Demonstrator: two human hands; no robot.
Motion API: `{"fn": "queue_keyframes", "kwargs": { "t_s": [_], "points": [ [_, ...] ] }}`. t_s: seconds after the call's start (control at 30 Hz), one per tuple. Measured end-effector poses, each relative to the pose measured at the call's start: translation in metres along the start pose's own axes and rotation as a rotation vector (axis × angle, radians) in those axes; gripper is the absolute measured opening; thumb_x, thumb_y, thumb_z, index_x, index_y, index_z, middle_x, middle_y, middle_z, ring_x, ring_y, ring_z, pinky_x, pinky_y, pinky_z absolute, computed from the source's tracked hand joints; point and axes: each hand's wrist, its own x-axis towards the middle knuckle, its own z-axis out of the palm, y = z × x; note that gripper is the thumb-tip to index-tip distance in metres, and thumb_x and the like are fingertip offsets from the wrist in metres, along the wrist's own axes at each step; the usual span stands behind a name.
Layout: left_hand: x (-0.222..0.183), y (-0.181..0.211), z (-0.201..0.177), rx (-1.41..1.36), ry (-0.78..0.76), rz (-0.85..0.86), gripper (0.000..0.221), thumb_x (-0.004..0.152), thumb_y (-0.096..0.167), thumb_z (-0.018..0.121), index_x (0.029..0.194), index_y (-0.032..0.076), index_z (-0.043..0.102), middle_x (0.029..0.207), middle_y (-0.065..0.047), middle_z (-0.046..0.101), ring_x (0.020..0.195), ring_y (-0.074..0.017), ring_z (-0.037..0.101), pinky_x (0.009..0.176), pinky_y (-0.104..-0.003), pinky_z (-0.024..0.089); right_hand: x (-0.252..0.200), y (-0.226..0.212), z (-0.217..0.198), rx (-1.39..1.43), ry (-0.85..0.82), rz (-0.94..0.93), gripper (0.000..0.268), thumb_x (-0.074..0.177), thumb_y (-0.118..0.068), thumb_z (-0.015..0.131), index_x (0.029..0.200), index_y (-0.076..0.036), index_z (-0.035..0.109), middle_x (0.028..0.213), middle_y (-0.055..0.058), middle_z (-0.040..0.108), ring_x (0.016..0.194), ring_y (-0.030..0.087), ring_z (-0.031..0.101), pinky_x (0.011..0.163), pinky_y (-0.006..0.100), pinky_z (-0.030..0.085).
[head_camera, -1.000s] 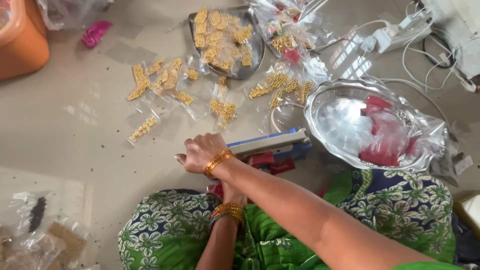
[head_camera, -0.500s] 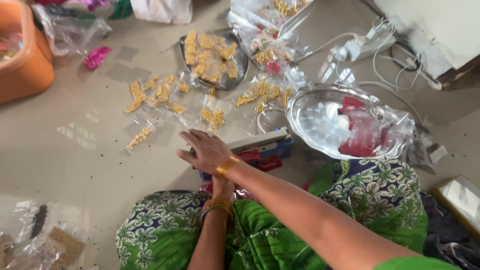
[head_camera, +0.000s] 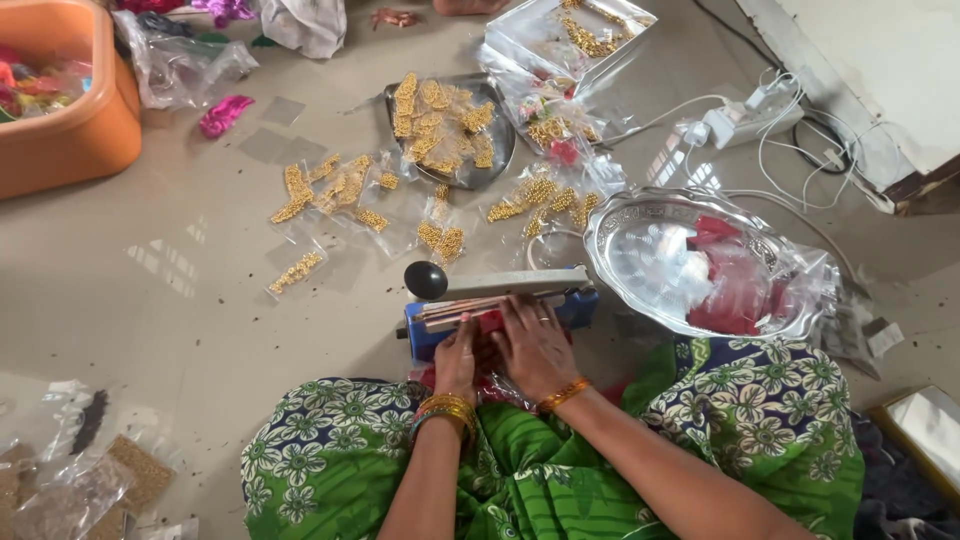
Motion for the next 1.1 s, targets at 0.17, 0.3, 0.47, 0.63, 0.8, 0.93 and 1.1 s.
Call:
{"fn": "queue_keyframes", "kwargs": {
  "t_s": [0.17,0.3,0.47,0.63,0.8,0.93,1.1],
  "points": [
    [0.023,-0.009,-0.014,0.177,0.113,0.036,0.061,0.098,0.056,0.063,0.109,-0.004,0.071,0.094,-0.008,0.072,0.084,-0.0193,0.064,0.071,-0.032,0.054,0.006,-0.012,0.008,0.026,0.008,-0.213,0.052,0.099,-0.024,0.052,0.142,0.004,0.050,0.146,0.023,0.052,0.137,0.037,0.046,0.119,0.051,0.027],
    [0.021,-0.014,-0.012,0.271,0.049,0.144,0.053,0.091,0.047,0.072,0.108,-0.003,0.076,0.101,-0.007,0.072,0.087,-0.0156,0.061,0.074,-0.030,0.050,-0.001,0.015,0.019,0.065,0.049,0.090,0.025,0.098,-0.023,0.056,0.116,-0.007,0.066,0.120,0.018,0.067,0.114,0.038,0.062,0.106,0.049,0.045],
    [-0.035,0.026,-0.005,0.381,-0.043,0.316,0.043,0.084,0.035,0.075,0.108,0.000,0.071,0.101,-0.011,0.076,0.091,-0.0256,0.069,0.082,-0.039,0.053,-0.015,0.117,0.042,0.151,0.160,0.601,0.022,0.091,-0.025,0.070,0.096,-0.004,0.075,0.099,0.022,0.073,0.097,0.042,0.068,0.087,0.050,0.053],
    [-0.070,0.043,-0.001,0.985,0.465,0.593,0.030,0.084,0.020,0.065,0.110,0.005,0.068,0.101,-0.013,0.074,0.093,-0.0333,0.071,0.091,-0.046,0.053,-0.027,0.135,0.055,0.480,-0.202,0.936,0.027,0.076,-0.031,0.082,0.089,-0.007,0.080,0.088,0.021,0.078,0.087,0.035,0.077,0.084,0.043,0.058],
    [-0.066,0.028,0.003,1.110,0.280,0.666,0.023,0.084,0.019,0.066,0.102,0.006,0.065,0.097,-0.014,0.075,0.089,-0.0315,0.073,0.087,-0.044,0.057,-0.031,0.145,0.071,0.365,-0.114,0.912,0.040,0.065,-0.024,0.095,0.092,-0.001,0.076,0.090,0.017,0.075,0.087,0.029,0.070,0.080,0.039,0.054],
    [-0.041,0.007,-0.010,1.152,0.086,0.771,0.020,0.086,0.022,0.070,0.098,0.006,0.070,0.100,-0.017,0.075,0.094,-0.0362,0.072,0.087,-0.045,0.056,-0.036,0.169,0.117,0.605,-0.097,1.071,0.039,0.062,-0.013,0.094,0.094,-0.002,0.074,0.089,0.012,0.077,0.084,0.021,0.069,0.076,0.037,0.054],
    [-0.031,0.000,-0.016,1.249,0.027,0.660,0.023,0.087,0.025,0.071,0.102,0.009,0.073,0.103,-0.019,0.075,0.100,-0.0393,0.070,0.091,-0.046,0.054,-0.036,0.163,0.109,0.669,-0.151,1.028,0.033,0.065,-0.013,0.095,0.091,-0.003,0.075,0.089,0.012,0.077,0.082,0.021,0.069,0.074,0.038,0.053]
  ]
}}
